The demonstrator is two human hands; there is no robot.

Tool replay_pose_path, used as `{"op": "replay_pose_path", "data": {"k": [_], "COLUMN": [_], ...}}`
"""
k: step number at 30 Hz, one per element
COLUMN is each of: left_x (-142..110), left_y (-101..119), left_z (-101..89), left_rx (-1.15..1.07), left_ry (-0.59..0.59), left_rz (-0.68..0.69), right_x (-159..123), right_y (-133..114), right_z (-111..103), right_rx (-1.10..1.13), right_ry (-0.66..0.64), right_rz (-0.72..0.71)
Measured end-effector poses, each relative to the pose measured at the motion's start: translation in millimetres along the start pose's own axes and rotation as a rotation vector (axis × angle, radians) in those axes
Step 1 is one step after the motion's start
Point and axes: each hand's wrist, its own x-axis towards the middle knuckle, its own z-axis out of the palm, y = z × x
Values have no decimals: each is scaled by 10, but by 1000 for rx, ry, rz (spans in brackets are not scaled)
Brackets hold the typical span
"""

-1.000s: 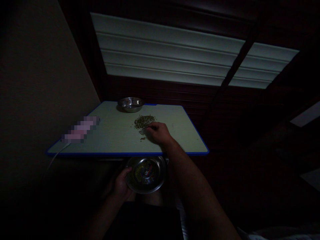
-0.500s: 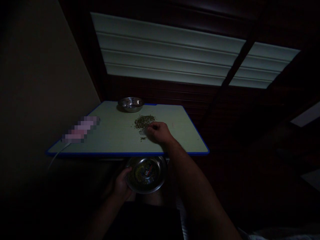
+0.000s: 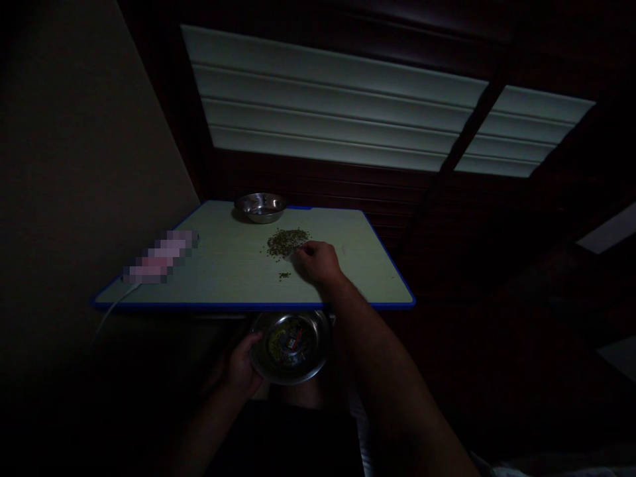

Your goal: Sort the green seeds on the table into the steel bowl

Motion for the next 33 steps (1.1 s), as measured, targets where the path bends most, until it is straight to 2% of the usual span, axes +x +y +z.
{"op": "replay_pose_path", "data": {"k": [5, 15, 26, 33], "left_x": [2, 40, 43, 0], "left_y": [3, -25, -14, 1], "left_z": [7, -32, -35, 9], "left_rx": [10, -2, 8, 4], "left_ry": [-4, -9, -9, 0], "left_rz": [33, 17, 29, 27], "right_x": [21, 12, -2, -17], "right_y": [5, -34, -40, -54], "right_z": [-4, -15, -23, -42], "right_rx": [-79, -55, -155, -149], "right_ry": [98, -66, -51, -28], "right_rz": [16, -107, -207, -173]}}
